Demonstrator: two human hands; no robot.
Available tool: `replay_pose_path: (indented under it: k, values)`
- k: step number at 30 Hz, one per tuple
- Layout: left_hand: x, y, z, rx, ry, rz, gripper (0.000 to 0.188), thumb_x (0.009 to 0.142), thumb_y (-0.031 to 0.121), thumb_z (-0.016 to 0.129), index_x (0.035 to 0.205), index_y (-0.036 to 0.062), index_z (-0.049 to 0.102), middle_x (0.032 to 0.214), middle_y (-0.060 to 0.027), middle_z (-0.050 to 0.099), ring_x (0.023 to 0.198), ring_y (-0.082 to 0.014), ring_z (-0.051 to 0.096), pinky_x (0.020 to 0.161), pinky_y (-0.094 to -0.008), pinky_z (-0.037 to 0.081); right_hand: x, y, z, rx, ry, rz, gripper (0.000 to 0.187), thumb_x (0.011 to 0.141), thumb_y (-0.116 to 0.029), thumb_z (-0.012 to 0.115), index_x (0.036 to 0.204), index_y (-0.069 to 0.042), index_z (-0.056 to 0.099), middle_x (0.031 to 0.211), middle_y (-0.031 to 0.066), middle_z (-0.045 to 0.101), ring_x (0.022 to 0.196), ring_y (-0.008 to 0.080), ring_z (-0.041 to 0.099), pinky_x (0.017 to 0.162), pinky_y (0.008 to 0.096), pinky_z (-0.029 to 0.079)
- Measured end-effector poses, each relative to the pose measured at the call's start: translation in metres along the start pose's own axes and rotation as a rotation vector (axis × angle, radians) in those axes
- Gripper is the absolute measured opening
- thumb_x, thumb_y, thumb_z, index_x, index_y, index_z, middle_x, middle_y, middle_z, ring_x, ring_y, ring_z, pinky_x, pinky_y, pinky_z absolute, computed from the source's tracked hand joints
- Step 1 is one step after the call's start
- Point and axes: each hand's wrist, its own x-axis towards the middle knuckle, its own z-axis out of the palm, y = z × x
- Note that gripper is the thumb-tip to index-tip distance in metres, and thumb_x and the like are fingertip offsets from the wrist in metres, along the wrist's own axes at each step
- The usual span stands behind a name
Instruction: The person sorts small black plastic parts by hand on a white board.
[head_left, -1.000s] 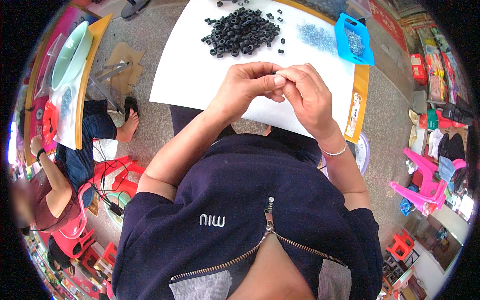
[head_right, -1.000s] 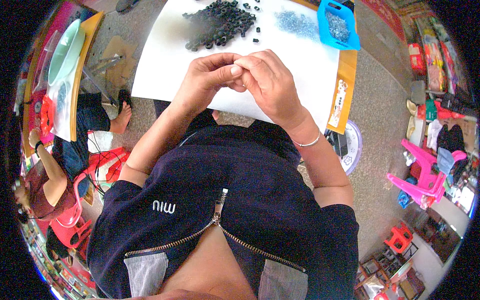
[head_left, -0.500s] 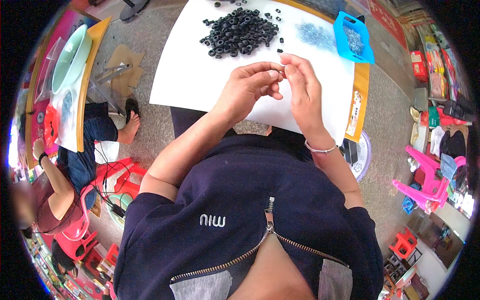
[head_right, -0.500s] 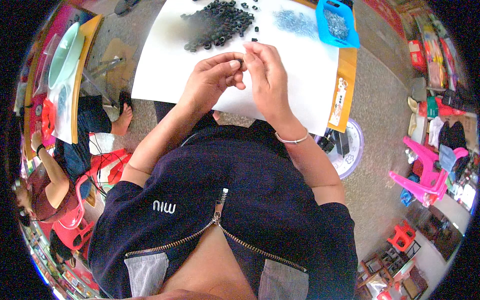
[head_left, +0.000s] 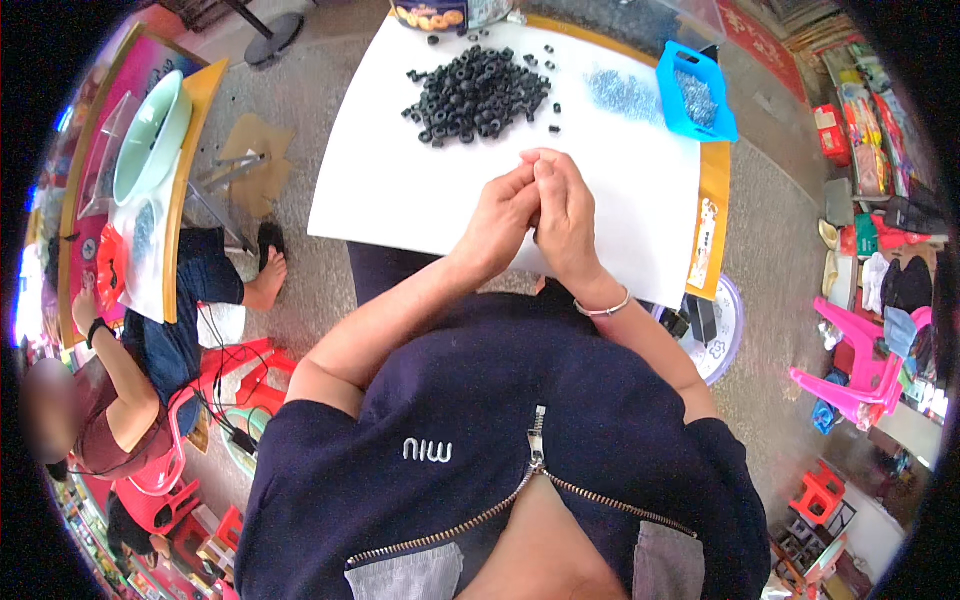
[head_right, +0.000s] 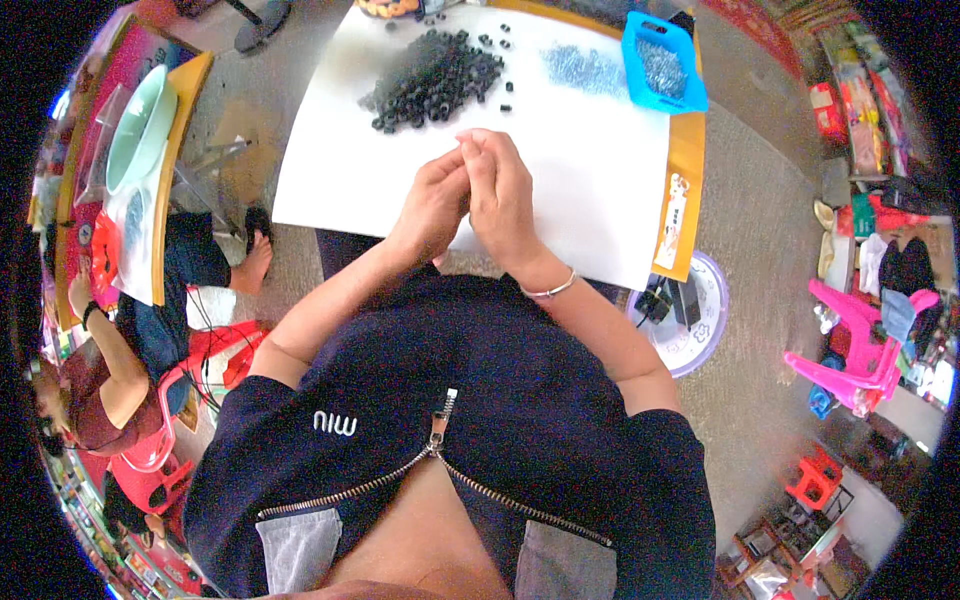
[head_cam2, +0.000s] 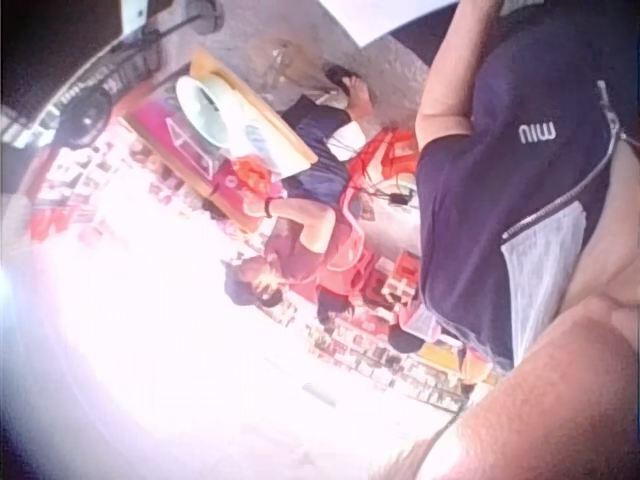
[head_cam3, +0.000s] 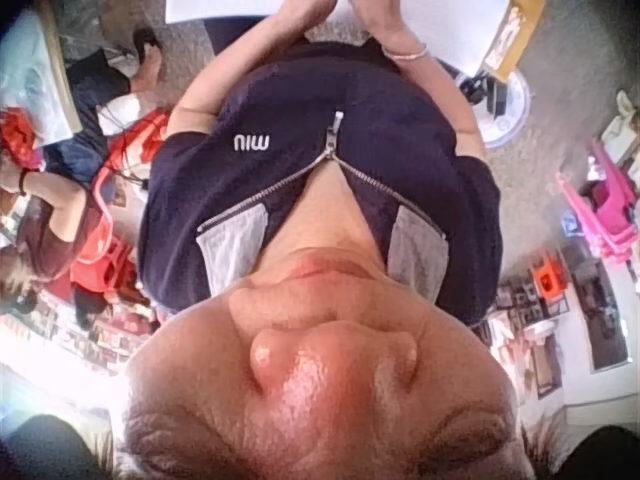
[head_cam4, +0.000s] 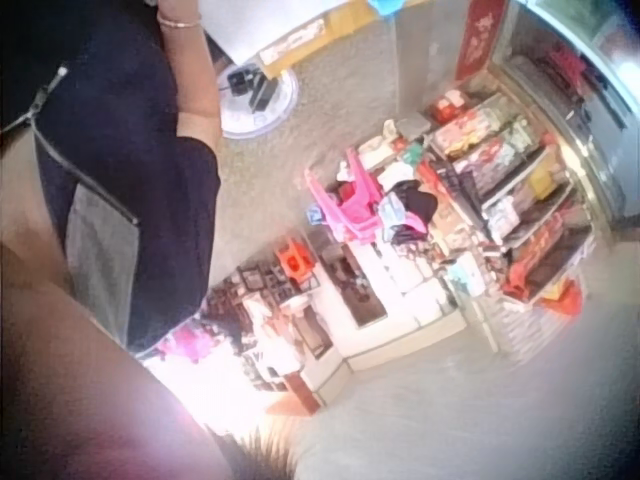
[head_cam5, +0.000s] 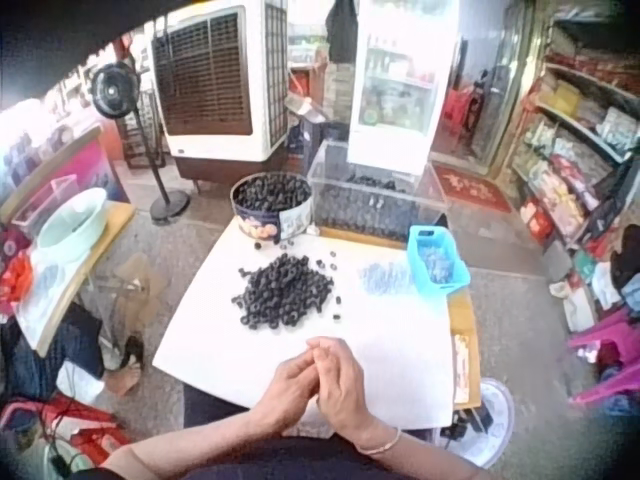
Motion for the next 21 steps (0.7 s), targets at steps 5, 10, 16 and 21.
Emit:
replay_pose_path:
  k: [5, 10, 16, 21]
  values:
    - [0.011, 0.007, -0.022, -0.314, -0.111, -0.117, 0.025, 0.096, 0.028, 0.049, 0.089, 0.0043, 0.056, 0.07, 0.0, 0.048, 0.058, -0.0072, 0.043, 0.048, -0.0221, 0.036, 0.016, -0.006, -0.025, 0.021, -0.198, -0.163, 0.023, 0.095, -0.015, 0.047, 0.108, 0.002, 0.055, 0.114, 0.0078, 0.049, 0.085, 0.0129, 0.056, 0.075, 0.0248, 0.048]
    - [0.015, 0.003, -0.022, -0.339, -0.131, -0.141, 0.029, 0.096, 0.033, 0.048, 0.081, 0.0083, 0.049, 0.07, 0.0007, 0.046, 0.056, -0.0073, 0.04, 0.047, -0.0227, 0.035, 0.027, 0.0, -0.036, 0.159, -0.262, 0.047, 0.017, 0.091, -0.007, 0.051, 0.105, 0.002, 0.056, 0.11, 0.007, 0.053, 0.094, 0.0136, 0.056, 0.081, 0.0248, 0.046]
    - [0.019, 0.0, -0.041, -0.296, -0.126, -0.155, 0.049, 0.096, 0.042, 0.043, 0.116, -0.0025, 0.053, 0.081, -0.0016, 0.052, 0.062, -0.0102, 0.042, 0.052, -0.0237, 0.038, 0.146, -0.001, -0.065, -0.139, 0.018, -0.087, 0.018, 0.086, -0.009, 0.057, 0.102, -0.001, 0.06, 0.087, 0.0057, 0.065, 0.077, 0.0101, 0.06, 0.069, 0.0237, 0.048]
    - [0.031, -0.015, -0.055, -0.341, -0.087, -0.18, 0.041, 0.097, 0.035, 0.043, 0.114, -0.002, 0.053, 0.083, -0.0028, 0.053, 0.066, -0.0098, 0.046, 0.057, -0.0241, 0.042, 0.286, 0.009, -0.092, -0.313, 0.14, -0.176, 0.019, 0.089, -0.017, 0.055, 0.097, -0.001, 0.059, 0.076, 0.0041, 0.06, 0.066, 0.0117, 0.056, 0.06, 0.0269, 0.045]
